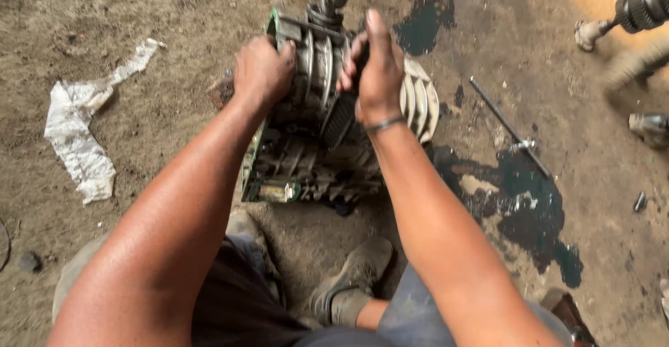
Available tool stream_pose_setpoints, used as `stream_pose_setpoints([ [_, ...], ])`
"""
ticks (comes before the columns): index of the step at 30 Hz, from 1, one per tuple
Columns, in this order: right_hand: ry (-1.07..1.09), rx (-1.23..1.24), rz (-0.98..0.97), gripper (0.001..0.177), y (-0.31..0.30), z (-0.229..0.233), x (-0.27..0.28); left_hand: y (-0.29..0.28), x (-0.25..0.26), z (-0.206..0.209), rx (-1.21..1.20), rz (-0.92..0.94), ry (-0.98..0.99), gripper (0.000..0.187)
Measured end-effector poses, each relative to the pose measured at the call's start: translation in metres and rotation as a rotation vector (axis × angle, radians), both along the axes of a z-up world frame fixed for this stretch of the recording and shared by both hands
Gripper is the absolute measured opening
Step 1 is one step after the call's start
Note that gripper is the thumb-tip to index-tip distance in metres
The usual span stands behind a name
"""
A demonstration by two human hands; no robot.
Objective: The person scrubs the exterior and interior surfaces of a metal engine block using a wire brush. They rotate the block to access different sides and continue scrubbing throughout the clip.
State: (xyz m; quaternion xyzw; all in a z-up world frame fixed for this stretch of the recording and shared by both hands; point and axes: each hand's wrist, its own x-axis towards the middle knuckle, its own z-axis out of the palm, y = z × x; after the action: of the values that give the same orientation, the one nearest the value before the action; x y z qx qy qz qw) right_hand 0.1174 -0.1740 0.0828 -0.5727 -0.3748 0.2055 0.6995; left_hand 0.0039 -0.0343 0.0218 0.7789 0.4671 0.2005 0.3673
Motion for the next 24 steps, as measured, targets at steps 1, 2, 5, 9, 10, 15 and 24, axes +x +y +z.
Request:
stream_pose_setpoints([
  [1,-0.075,0.093,0.075,0.053,-0.003,0.002,0.002,0.000,0.000,-0.004,0.071,0.020,-0.017,0.046],
  [2,-0.149,0.186,0.149,0.055,-0.004,0.006,0.006,0.002,0.000,-0.008,0.142,0.039,-0.033,0.048],
  [5,-0.096,0.273,0.062,0.050,0.022,0.032,0.052,0.003,0.002,-0.015,0.015,0.006,-0.029,0.044],
  [9,0.061,0.156,0.049,0.051,0.048,0.024,0.055,0.007,0.002,-0.016,-0.042,-0.023,-0.029,0.061],
  [10,0.111,0.097,0.000,0.053,0.048,0.002,0.028,0.007,0.003,-0.018,-0.052,-0.019,-0.054,0.061],
  [15,0.190,0.001,-0.051,0.052,0.040,-0.005,0.010,0.004,0.002,-0.017,-0.064,0.025,-0.110,0.056],
  [24,0.132,-0.229,-0.115,0.048,0.073,-0.031,0.029,-0.004,-0.005,0.000,-0.124,0.007,-0.121,0.053],
])
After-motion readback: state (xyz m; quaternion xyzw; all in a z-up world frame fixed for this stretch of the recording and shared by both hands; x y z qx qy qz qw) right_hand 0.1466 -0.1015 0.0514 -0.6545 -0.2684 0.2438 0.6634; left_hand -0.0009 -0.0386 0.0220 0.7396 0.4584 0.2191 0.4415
